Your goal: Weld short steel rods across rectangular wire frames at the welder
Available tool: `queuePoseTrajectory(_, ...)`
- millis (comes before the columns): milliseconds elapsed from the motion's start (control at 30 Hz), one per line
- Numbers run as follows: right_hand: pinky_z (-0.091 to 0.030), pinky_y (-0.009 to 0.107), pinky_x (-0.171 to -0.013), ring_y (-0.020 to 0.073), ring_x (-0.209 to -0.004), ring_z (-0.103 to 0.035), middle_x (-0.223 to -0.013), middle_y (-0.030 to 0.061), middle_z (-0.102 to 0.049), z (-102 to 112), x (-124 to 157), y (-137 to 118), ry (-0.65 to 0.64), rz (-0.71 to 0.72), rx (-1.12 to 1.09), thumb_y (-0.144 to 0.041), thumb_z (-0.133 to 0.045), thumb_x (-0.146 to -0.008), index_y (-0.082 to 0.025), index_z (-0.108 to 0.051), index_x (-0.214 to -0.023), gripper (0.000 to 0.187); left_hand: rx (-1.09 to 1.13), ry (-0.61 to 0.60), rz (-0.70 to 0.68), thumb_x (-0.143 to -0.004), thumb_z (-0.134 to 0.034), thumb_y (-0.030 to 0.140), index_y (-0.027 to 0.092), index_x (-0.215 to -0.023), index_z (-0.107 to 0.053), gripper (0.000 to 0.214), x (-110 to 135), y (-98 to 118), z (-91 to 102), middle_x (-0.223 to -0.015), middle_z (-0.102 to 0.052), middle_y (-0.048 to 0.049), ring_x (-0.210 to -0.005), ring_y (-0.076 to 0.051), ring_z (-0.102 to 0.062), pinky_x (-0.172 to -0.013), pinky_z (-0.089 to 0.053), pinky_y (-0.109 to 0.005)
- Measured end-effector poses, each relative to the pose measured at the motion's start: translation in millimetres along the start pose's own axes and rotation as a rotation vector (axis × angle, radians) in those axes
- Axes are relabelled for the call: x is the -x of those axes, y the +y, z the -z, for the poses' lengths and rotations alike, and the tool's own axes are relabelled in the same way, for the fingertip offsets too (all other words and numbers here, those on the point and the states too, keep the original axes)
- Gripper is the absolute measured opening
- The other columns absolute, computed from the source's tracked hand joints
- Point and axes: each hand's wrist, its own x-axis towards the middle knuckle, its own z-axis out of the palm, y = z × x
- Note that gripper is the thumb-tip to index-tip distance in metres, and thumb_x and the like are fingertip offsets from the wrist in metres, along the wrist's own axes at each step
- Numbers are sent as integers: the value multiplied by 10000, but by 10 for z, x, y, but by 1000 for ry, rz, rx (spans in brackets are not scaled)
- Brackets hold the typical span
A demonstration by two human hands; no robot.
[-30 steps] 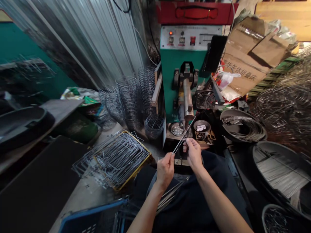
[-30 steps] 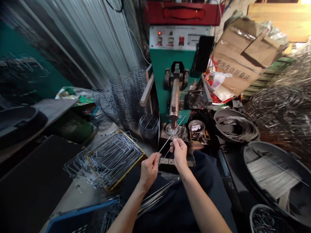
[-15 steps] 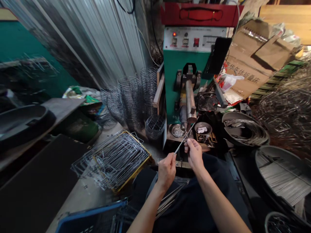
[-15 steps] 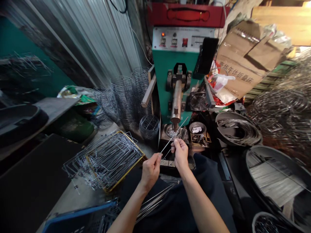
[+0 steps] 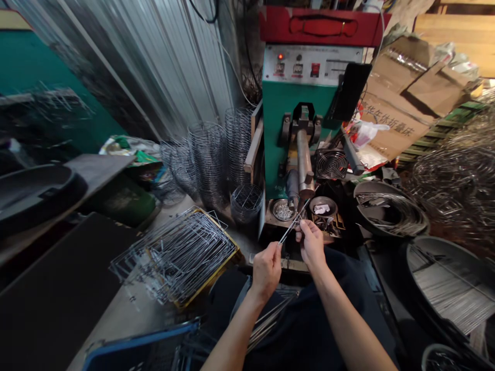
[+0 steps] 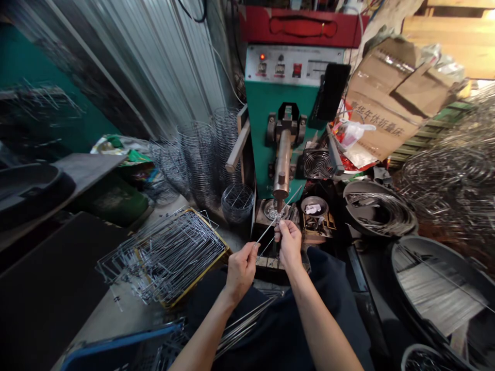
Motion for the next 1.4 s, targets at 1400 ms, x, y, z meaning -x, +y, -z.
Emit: queuePoseTrajectory(1400, -318, 166, -370, 45, -408, -401, -533, -51, -531, 57, -81, -94, 2, 34, 63, -410, -806, -643, -176, -558, -638, 341, -4, -47, -74, -997, -411, 290, 187, -740, -572, 321, -170, -59, 24, -571, -506, 13, -512, -110, -454, -546, -279, -249)
